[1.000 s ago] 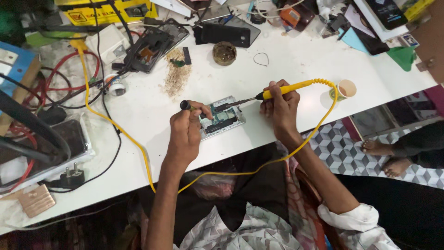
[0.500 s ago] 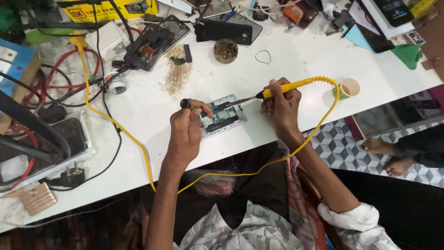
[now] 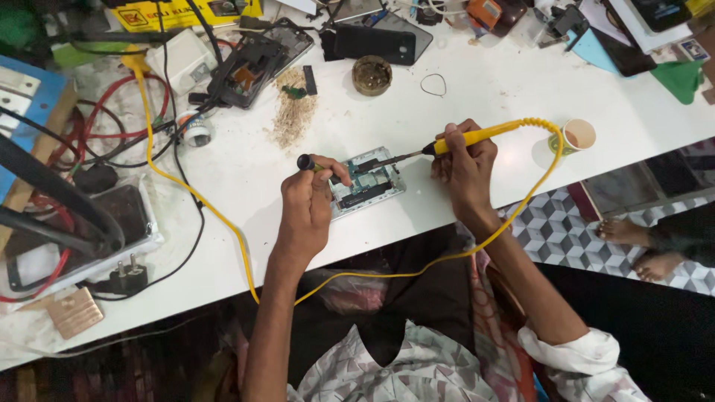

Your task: The person uses a soldering iron and a small screwdriver to work on a circuit board placed on a cluttered workbench. The person repeatedly applies heat to specific points on the board while holding it steady with the other hand.

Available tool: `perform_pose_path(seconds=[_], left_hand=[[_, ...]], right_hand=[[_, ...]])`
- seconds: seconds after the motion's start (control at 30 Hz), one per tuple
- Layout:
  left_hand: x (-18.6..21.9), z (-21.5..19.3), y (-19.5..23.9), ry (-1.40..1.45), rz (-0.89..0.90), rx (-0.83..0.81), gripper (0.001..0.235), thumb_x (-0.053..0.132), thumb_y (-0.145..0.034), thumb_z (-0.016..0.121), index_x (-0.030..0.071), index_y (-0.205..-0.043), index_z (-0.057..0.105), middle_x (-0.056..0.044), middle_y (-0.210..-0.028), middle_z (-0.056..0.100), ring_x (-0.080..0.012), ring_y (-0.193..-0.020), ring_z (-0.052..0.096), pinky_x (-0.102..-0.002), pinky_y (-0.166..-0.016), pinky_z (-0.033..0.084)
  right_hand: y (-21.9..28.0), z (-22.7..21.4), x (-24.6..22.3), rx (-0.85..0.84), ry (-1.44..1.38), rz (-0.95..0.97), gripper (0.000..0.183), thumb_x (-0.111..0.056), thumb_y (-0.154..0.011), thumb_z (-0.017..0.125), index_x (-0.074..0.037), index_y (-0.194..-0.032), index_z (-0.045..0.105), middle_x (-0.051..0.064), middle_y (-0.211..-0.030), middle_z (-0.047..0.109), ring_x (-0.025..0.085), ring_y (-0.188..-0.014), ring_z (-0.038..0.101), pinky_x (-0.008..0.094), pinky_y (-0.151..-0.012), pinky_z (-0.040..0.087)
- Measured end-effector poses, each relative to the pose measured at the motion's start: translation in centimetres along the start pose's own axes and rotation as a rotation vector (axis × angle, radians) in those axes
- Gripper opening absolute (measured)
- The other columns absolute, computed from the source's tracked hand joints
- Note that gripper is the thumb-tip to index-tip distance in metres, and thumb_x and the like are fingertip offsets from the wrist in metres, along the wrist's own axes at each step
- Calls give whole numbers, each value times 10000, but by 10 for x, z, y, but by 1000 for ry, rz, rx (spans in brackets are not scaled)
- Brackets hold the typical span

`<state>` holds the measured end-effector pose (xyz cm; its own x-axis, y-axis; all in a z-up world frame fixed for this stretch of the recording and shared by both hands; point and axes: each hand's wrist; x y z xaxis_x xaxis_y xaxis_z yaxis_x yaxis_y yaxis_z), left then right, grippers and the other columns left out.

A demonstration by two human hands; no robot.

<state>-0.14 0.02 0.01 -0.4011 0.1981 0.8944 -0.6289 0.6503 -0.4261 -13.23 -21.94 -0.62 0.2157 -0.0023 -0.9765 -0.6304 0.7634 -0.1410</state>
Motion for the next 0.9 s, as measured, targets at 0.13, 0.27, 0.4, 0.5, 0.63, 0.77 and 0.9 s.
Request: perform_pose_path(seconds=[0.13,0.27,0.4,0.5,0.63,0.77,0.9], left_hand=[[4,1,-1,44,-61,-5,241,112,-1109,389,-29,-1015,560,-57,-903,695,-34,-549,412,-225,-513,364],[2,2,-1,54,-12,-3,253,110,-1120,388,-33,-1011,566,-67,-934,695,-42,-568,410,-232,-525,365],[-2,1,1,8,65,3,272,119,-1182,406,-19,-1028,583,-66,-959,699,-55,-647,463,-240,-593,409],[-2,1,3,36,-45,-8,268,131,-1132,397,-23,-1017,584,-55,-891,698,-40,-545,395,-232,-501,347],[0,2,1,59,-16,17,254,142,-1131,401,-15,-1015,564,-52,-912,698,-32,-553,410,-229,-503,360],[-2,3,2,70,-72,25,246,141,-1111,400,-8,-1001,561,-50,-894,701,-37,-521,383,-234,-478,334],[0,2,1,24,-12,21,254,124,-1102,400,-9,-997,589,-53,-897,697,-50,-566,414,-243,-519,366]], right_hand=[[0,0,-1,-24,6,22,286,-215,-1084,566,-43,-857,553,-16,-581,452,72,-443,402,255,-457,428],[0,-2,-2,-13,3,34,280,-219,-1081,578,-45,-863,553,-21,-586,439,65,-445,380,256,-460,427],[-1,-3,3,-18,-32,27,277,-224,-1086,580,-48,-873,554,-20,-596,450,66,-458,388,256,-473,435],[0,-6,4,-26,-18,21,282,-220,-1095,576,-45,-875,557,-20,-600,449,66,-460,383,259,-473,433],[-1,-3,4,-18,-53,22,250,-217,-1081,590,-52,-896,552,-25,-592,434,68,-450,376,254,-453,405],[0,-6,1,66,-124,19,268,-261,-1081,597,-60,-910,549,-10,-608,462,83,-467,441,256,-449,417],[-10,-7,-9,95,-154,96,278,-334,-1059,588,-64,-995,563,25,-742,569,116,-570,623,235,-435,421]])
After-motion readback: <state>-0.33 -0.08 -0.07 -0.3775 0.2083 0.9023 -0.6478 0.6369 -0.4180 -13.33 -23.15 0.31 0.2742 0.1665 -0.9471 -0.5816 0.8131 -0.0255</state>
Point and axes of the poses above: each hand's wrist, its own y-axis away from the middle knuckle, its own z-axis out of the palm, x = y × z
